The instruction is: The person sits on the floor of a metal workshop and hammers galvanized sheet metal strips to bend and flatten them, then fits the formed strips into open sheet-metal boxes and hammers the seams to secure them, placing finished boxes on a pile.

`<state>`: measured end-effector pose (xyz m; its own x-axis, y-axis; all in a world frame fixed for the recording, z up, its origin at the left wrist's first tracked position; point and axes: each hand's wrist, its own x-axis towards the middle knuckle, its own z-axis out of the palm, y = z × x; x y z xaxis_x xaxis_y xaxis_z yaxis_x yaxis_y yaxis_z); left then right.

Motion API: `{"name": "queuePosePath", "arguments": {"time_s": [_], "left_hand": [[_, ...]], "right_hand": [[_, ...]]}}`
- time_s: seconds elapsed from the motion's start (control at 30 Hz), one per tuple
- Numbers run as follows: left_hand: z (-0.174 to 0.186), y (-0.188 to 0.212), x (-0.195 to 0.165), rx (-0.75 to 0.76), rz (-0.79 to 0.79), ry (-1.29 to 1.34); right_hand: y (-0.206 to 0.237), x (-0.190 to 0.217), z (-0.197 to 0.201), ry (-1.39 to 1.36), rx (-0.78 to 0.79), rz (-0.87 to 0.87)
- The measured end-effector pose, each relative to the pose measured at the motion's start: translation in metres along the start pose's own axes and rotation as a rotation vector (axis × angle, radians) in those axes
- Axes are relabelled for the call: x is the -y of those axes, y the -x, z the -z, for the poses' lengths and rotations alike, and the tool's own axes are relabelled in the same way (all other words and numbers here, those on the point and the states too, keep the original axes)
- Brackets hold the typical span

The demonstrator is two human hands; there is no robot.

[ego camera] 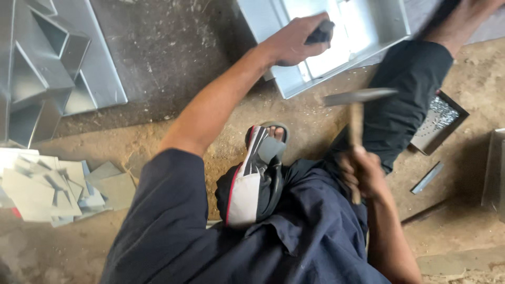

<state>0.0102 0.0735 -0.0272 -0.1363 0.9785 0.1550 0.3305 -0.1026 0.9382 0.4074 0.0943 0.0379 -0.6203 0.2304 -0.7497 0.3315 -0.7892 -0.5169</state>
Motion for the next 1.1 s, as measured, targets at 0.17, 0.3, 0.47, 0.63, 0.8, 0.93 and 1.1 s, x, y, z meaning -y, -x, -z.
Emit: {"name": "queuePosePath", "arguments": {"time_s": [0.17, 0.3, 0.47, 0.63, 0.8, 0.93, 1.1], "left_hand": [[-0.059, 0.003, -0.025, -0.093, -0.007, -0.081], [-0.087, 0.019, -0.04, 0.053, 0.169, -0.651], [-0.028, 0.064, -0.049, 0.333, -0.013, -0.858], [0.082, 0.12, -0.091, 0.048, -0.251, -1.232], [0.119, 0.137, -0.114, -0.61, 0.16, -1.173], [0.059, 0.163, -0.104, -0.887, 0.255, -0.484], [-0.053, 0.199, -0.079, -0.647, 0.429, 0.057]], "right_hand": [[-0.088, -0.027, 0.003, 0.984, -0.29, 0.114], [-0.079, 0.026, 0.01, 1.239, -0.383, 0.9], [-0.044, 0.099, 0.009, 0.766, -0.497, 0.894], [-0.047, 0.124, -0.012, 0.93, -0.618, 1.064], [-0.1, 0.141, -0.039, 0.893, -0.488, 1.167], [-0.157, 0.165, -0.035, 1.257, -0.492, 1.415], [-0.223, 0.225, -0.019, 1.513, -0.572, 1.476]]}}
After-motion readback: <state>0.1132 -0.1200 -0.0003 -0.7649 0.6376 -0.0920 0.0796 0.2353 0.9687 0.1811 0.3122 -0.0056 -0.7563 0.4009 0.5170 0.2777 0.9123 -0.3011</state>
